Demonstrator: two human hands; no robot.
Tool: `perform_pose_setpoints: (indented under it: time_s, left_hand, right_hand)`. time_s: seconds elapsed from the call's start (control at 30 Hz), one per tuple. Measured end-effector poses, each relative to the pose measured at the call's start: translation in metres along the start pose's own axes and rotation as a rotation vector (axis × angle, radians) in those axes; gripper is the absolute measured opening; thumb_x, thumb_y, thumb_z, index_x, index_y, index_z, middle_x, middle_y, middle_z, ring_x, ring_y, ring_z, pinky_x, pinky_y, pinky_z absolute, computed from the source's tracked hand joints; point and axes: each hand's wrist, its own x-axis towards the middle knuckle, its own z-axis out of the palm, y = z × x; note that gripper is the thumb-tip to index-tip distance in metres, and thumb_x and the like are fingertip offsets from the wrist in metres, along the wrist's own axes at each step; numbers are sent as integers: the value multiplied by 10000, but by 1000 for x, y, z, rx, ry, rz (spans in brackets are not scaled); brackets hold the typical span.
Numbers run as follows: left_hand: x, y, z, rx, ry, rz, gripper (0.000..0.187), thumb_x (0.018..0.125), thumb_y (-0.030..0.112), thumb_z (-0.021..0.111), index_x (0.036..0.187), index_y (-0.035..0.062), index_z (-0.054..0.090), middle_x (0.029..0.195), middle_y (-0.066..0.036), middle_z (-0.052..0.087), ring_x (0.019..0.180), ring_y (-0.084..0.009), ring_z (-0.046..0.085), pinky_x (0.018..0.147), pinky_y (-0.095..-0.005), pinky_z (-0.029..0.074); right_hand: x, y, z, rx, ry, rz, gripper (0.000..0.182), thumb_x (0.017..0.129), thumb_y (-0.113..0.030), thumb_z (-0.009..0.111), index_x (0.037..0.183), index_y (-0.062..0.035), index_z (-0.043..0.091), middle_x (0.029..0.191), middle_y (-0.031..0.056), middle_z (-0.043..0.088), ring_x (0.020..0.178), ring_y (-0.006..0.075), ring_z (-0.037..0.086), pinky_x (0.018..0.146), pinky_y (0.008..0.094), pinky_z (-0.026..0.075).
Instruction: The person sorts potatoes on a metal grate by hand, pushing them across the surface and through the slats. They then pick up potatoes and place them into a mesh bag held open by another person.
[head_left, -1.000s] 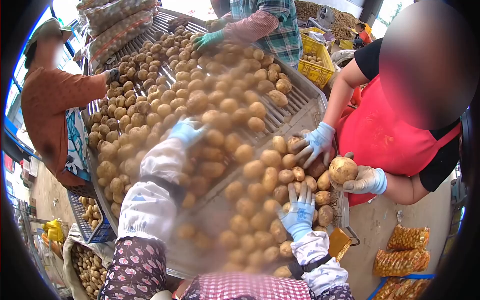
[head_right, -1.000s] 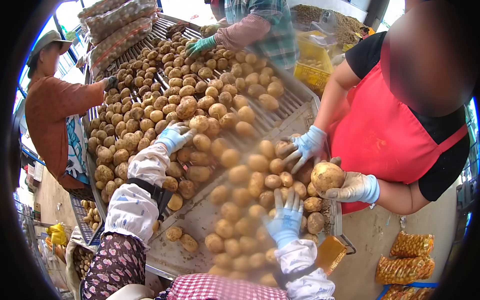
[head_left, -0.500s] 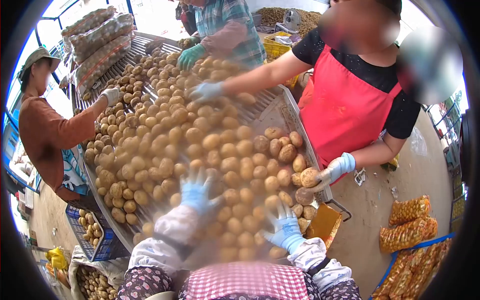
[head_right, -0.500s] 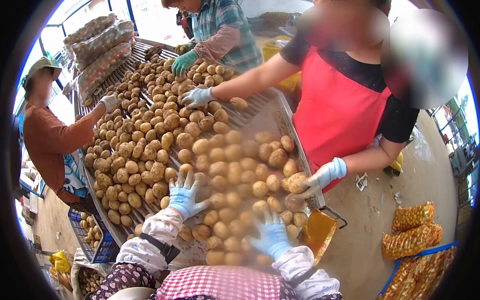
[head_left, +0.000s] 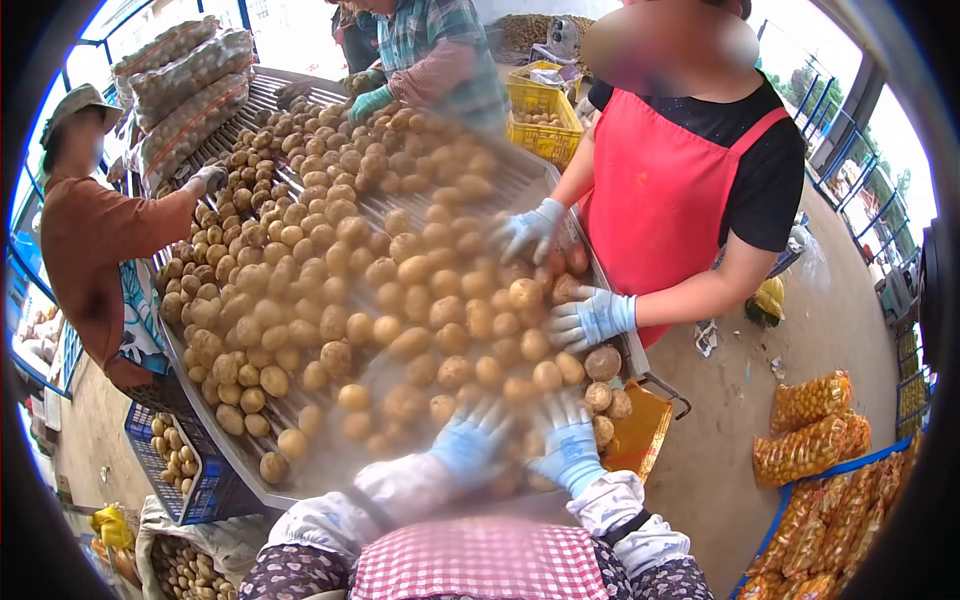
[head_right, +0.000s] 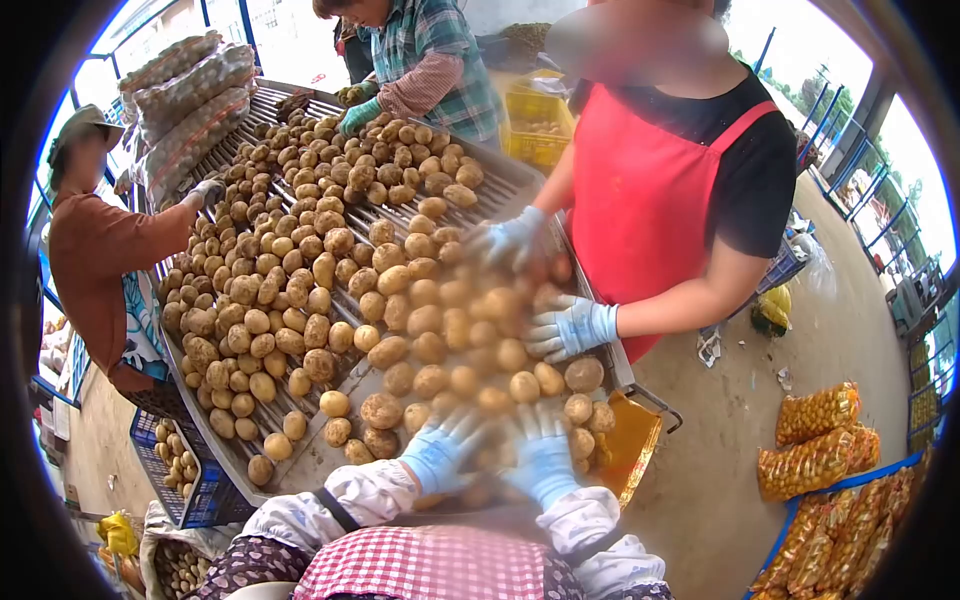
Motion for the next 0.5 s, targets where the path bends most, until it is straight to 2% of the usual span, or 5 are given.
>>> perform_pose_setpoints:
  time_s: [0.17, 0.23, 0.3, 0.37, 0.5]
  left_hand:
    - [-2, -14, -20, -195, 161, 142, 748, 798, 396, 667, 1421, 66, 417, 1458, -265, 373, 1372, -457, 320, 1133, -588, 212]
    - [-1, -27, -62, -151, 128, -303, 827, 765, 367, 689, 1461, 64, 359, 1497, -265, 308, 1422, -452, 219, 1160, -569, 150]
    - [-16, -100, -20, 191, 446, -404, 858, 763, 431, 675, 1459, 43, 356, 1497, -286, 279, 1396, -467, 229, 1139, -566, 173]
    - [-33, -113, -10, -86, 275, -368, 958, 760, 529, 659, 1492, 28, 298, 1546, -285, 205, 1437, -483, 140, 1154, -592, 117]
    - [-59, -54, -9, 184, 9, -103, 1025, 716, 631, 631, 1456, -14, 337, 1550, -267, 218, 1428, -506, 140, 1140, -627, 115]
  right_hand:
    - [-22, 52, 2, -166, 156, 165, 693, 823, -470, 620, 1400, -120, 458, 1401, 201, 425, 1302, 406, 381, 1089, 586, 260]
    - [-23, 33, -13, -15, 234, 189, 649, 830, -421, 609, 1368, -84, 472, 1372, 210, 428, 1296, 401, 375, 1039, 582, 295]
    - [-18, -3, -27, 181, 181, 126, 694, 877, -488, 563, 1421, -78, 433, 1459, 203, 365, 1342, 412, 323, 1114, 548, 244]
    - [-9, -19, 16, 172, 20, 19, 743, 902, -554, 521, 1486, -125, 359, 1530, 186, 309, 1424, 389, 242, 1167, 513, 190]
    - [-13, -8, 12, 121, -145, 29, 716, 923, -546, 503, 1498, -152, 344, 1539, 186, 312, 1443, 363, 234, 1167, 500, 203]
